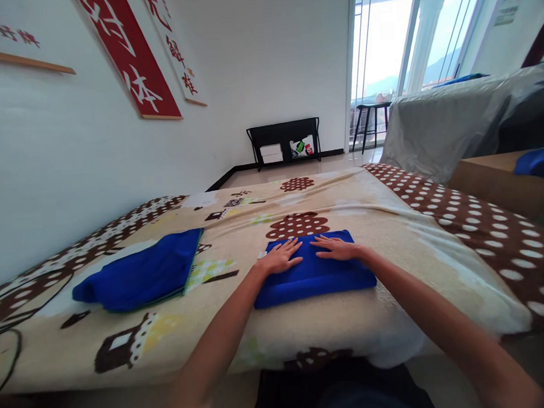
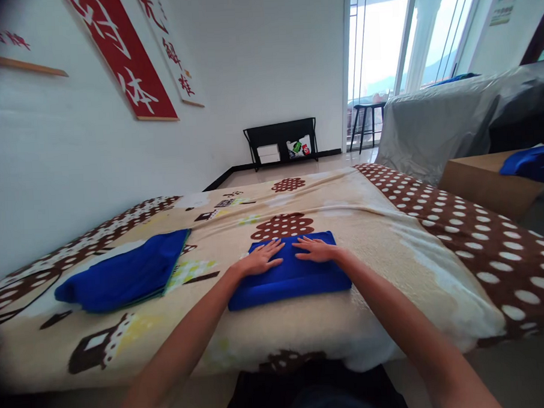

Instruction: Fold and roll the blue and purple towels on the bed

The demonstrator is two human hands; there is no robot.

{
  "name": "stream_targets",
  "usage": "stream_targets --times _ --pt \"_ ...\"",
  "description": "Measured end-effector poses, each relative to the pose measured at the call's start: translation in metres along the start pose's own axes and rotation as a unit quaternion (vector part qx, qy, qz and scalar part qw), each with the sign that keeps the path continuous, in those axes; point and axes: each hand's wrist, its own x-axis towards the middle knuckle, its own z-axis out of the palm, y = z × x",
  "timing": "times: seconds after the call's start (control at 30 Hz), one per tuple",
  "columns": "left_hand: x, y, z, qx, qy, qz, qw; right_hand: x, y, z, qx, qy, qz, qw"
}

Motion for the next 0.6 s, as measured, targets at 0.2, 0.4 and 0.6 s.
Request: stream_targets --times 0.2,0.4,0.6 --pt "-0.043 -0.042 -0.006 0.034 0.010 -0.086 0.996 -0.048 0.045 -0.012 -0.004 0.006 0.099 0.995" --pt "-0.118 -0.005 -0.019 0.083 0.188 -0.120 0.971 -0.117 0.020 -0.024 -0.011 0.114 0.091 0.989" --pt "-0.179 0.059 0.012 0.107 0.239 0.006 0.965 -0.173 -0.026 -0.006 -0.054 0.136 -0.057 0.988"
